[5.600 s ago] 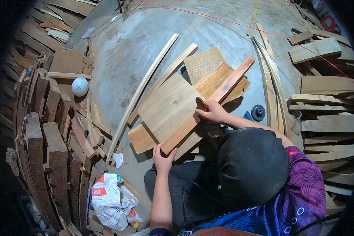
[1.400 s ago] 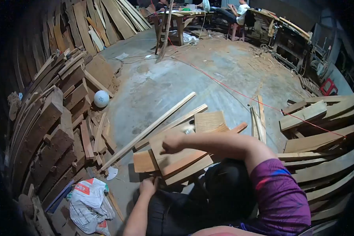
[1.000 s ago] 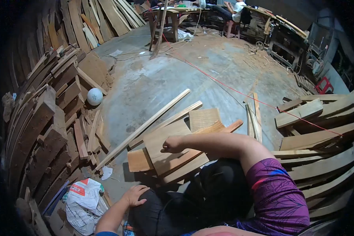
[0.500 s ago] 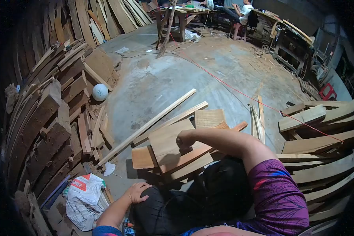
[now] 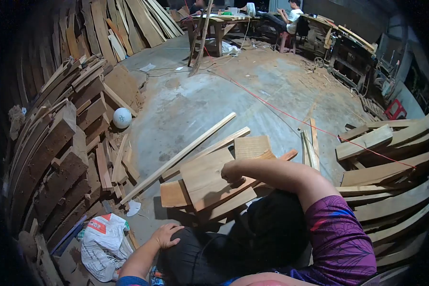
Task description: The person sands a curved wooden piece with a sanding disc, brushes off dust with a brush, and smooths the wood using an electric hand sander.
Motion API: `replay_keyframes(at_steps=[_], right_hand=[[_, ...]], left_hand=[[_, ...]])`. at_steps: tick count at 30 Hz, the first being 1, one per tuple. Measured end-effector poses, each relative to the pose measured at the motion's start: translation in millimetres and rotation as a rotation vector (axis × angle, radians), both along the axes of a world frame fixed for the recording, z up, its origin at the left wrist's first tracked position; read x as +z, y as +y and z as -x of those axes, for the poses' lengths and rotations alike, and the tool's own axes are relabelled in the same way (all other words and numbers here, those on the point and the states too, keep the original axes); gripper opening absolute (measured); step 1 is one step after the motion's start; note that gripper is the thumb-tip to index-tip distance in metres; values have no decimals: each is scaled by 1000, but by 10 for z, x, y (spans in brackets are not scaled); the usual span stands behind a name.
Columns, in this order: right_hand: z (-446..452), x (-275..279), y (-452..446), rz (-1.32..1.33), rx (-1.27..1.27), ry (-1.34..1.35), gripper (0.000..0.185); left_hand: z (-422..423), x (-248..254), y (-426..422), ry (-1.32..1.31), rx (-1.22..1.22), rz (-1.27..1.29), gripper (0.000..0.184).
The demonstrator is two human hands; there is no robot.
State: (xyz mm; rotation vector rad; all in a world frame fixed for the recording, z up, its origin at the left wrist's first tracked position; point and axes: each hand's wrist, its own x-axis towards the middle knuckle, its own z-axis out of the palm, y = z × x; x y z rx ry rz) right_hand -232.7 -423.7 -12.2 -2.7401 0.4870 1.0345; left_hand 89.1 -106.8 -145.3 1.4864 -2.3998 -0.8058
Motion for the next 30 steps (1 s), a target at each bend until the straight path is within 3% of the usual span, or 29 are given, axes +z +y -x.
replay_keyframes(at_steps=[5, 7, 10, 17, 19, 20, 23, 30], right_hand=[[51, -138, -97, 71, 5, 48, 27], [114, -156, -114, -11, -66, -143, 10], [84, -97, -110, -43, -106, -2, 25], [229, -216, -231, -28, -183, -9, 17], [321, -253, -273, -33, -329, -235, 8], [280, -274, -315, -47, -291, -64, 10], [293, -79, -166, 41, -264, -50, 13], [344, -335, -272, -43, -297, -179, 12]], left_hand=[[6, 5, 10, -29, 12, -13, 68], [4, 1, 8, -27, 18, -13, 68], [7, -8, 21, -21, 18, -18, 68], [2, -26, 8, -5, 17, -15, 68], [2, -6, 8, -16, 20, -12, 69], [8, -3, 13, -14, 28, -26, 69], [17, -22, 13, -12, 27, -40, 69], [40, 56, 23, -33, 33, -20, 68]])
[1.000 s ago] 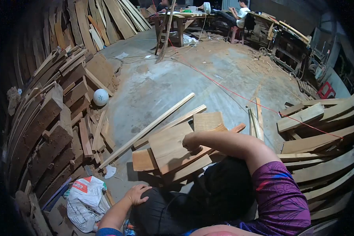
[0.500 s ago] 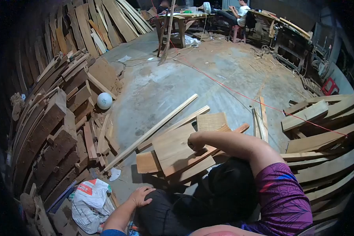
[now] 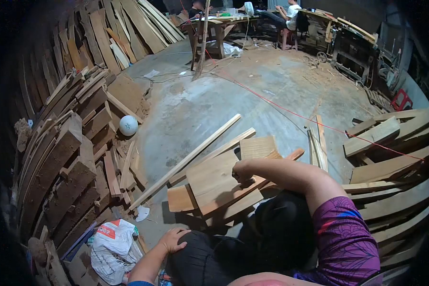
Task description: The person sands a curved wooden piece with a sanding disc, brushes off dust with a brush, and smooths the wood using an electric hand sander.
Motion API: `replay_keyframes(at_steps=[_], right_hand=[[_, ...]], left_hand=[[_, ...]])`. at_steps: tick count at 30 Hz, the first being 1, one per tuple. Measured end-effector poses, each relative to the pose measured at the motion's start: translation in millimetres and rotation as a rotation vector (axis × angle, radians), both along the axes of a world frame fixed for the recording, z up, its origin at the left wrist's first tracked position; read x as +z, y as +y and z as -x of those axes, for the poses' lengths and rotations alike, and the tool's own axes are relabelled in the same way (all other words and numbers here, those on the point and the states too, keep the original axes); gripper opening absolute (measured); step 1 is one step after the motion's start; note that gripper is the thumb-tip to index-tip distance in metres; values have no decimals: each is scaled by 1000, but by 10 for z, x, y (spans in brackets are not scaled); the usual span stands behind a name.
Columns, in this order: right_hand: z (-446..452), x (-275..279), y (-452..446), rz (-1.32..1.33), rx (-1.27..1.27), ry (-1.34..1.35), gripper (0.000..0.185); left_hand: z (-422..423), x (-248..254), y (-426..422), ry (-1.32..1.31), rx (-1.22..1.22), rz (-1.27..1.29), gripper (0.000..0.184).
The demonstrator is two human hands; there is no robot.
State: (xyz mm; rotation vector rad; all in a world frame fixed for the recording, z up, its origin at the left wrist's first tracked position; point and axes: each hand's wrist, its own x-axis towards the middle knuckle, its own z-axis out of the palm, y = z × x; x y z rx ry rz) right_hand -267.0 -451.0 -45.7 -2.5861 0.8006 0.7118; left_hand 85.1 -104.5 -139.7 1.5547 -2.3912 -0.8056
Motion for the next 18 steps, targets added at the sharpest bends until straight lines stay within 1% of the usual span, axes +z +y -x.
replay_keyframes(at_steps=[2, 5, 11, 14, 18], right_hand=[[-8, -16, 4, 40, -2, 32, 11], [-24, 61, 24, 8, 3, 69, 11], [16, 163, 72, -12, 44, -1, 10], [3, 201, 75, -40, 45, 31, 10], [2, 79, 39, -18, 36, 28, 9]], left_hand=[[0, -2, -5, 11, -6, 8, 67], [-6, -6, -4, 12, -10, 17, 66], [-14, -35, -5, 14, -9, 22, 66], [-19, -41, -5, 19, -9, 24, 66], [-18, -34, -4, 12, -8, 26, 65]])
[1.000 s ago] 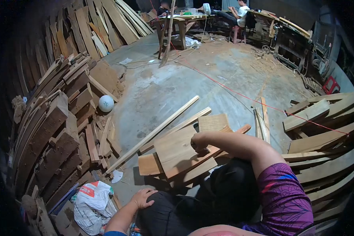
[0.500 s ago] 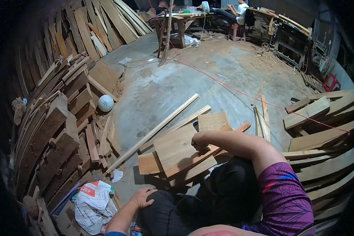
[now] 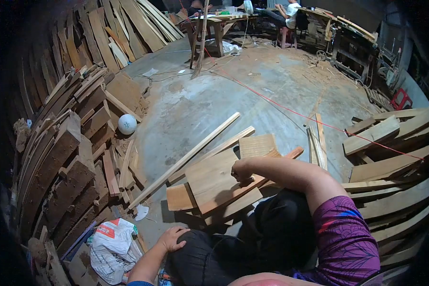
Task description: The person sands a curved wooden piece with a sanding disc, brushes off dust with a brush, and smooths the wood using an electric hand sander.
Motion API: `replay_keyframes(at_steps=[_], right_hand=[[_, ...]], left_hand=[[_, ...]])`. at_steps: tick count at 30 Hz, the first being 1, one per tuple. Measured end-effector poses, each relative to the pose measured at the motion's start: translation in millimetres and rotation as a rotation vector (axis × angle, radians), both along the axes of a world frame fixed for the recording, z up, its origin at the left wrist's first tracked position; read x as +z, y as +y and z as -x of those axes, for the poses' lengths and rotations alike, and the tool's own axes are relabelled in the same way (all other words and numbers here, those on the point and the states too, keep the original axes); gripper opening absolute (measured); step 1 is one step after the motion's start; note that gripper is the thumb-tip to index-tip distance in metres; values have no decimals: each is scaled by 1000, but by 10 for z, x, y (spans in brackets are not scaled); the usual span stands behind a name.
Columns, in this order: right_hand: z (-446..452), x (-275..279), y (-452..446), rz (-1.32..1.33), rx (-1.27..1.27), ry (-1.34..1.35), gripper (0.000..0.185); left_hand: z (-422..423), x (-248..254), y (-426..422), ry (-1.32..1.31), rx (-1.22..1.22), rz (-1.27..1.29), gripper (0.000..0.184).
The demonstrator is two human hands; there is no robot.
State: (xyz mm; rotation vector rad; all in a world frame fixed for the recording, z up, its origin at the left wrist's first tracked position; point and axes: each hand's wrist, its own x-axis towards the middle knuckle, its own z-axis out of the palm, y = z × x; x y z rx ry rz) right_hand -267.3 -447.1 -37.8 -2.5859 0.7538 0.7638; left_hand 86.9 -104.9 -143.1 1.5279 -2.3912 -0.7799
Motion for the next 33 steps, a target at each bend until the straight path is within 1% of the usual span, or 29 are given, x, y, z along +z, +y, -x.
replay_keyframes(at_steps=[6, 8, 11, 14, 18, 20, 23, 26, 29, 33], right_hand=[[-23, -104, -35, 7, -24, 23, 9], [-12, -123, -39, 52, 23, -11, 9], [17, -110, -55, -9, 48, -78, 8], [8, -130, -58, 10, 31, -47, 8], [12, 4, 10, 6, 47, -60, 8], [0, 61, 39, 13, 48, -22, 8], [10, -142, -34, 34, 23, -51, 7], [4, -200, -75, 5, 26, -40, 8], [-17, -109, -33, 24, 12, 7, 10], [-10, 133, 79, 32, 19, 6, 12]], left_hand=[[6, 7, 2, 17, -2, 6, 65], [17, 23, 5, 12, 2, 11, 65], [23, 31, 6, 15, 7, 17, 65], [13, 13, 7, 20, 9, 18, 65], [8, 0, 0, 28, 6, 19, 64], [12, 4, -3, 27, 7, 25, 64], [10, -7, 2, 30, 11, 32, 64], [25, 26, 7, 30, 14, 33, 64], [20, 24, -2, 28, 15, 27, 64], [22, 11, 5, 12, 21, 17, 65]])
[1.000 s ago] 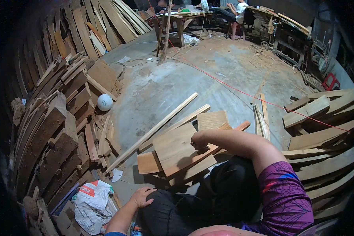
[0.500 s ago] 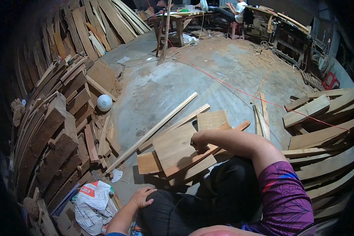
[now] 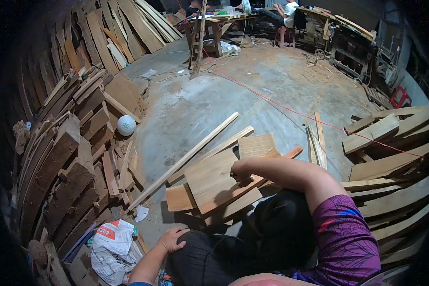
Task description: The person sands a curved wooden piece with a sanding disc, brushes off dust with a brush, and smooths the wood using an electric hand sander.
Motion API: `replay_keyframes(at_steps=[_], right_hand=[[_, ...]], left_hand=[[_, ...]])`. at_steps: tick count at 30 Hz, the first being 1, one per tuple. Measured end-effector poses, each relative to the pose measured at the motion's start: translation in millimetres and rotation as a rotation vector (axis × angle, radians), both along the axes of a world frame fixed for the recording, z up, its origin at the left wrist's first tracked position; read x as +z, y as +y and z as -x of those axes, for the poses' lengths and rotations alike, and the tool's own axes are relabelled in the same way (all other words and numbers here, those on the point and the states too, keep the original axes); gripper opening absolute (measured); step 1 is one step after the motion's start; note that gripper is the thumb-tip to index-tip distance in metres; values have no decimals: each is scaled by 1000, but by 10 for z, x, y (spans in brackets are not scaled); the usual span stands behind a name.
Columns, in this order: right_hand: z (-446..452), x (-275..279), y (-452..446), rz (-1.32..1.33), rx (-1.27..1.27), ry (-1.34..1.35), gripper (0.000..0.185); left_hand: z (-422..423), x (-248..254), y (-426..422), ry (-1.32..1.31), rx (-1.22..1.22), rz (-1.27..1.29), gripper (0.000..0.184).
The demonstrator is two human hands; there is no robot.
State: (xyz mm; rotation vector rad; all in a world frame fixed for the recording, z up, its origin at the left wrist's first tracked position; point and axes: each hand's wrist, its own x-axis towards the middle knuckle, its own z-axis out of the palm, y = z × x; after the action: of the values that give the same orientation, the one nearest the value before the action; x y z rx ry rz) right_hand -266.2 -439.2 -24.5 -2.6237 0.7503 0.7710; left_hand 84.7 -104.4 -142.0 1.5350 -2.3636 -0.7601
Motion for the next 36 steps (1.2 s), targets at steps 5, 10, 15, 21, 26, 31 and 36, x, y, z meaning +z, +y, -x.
replay_keyframes(at_steps=[5, 10, 15, 21, 26, 31, 36], right_hand=[[8, -125, -43, -2, -17, -1, 14], [-25, -157, -57, -3, -10, 39, 20], [-45, -110, -63, 10, 82, 61, 32], [-90, -502, -195, 31, 220, 44, 24], [-46, -754, -420, 24, 393, 144, 37], [305, -506, -496, 189, -92, -187, 40], [610, -53, -482, 277, -303, -209, 31]], left_hand=[[1, 17, -6, 15, 0, -11, 65], [8, 15, -6, 16, -2, -8, 66], [3, 31, 7, -8, 13, -29, 66], [16, 58, 7, 9, 28, -34, 65], [-49, -105, -3, 25, 33, -25, 63], [36, 43, 4, 22, 83, -67, 66], [63, 88, -81, 29, 50, -23, 65]])
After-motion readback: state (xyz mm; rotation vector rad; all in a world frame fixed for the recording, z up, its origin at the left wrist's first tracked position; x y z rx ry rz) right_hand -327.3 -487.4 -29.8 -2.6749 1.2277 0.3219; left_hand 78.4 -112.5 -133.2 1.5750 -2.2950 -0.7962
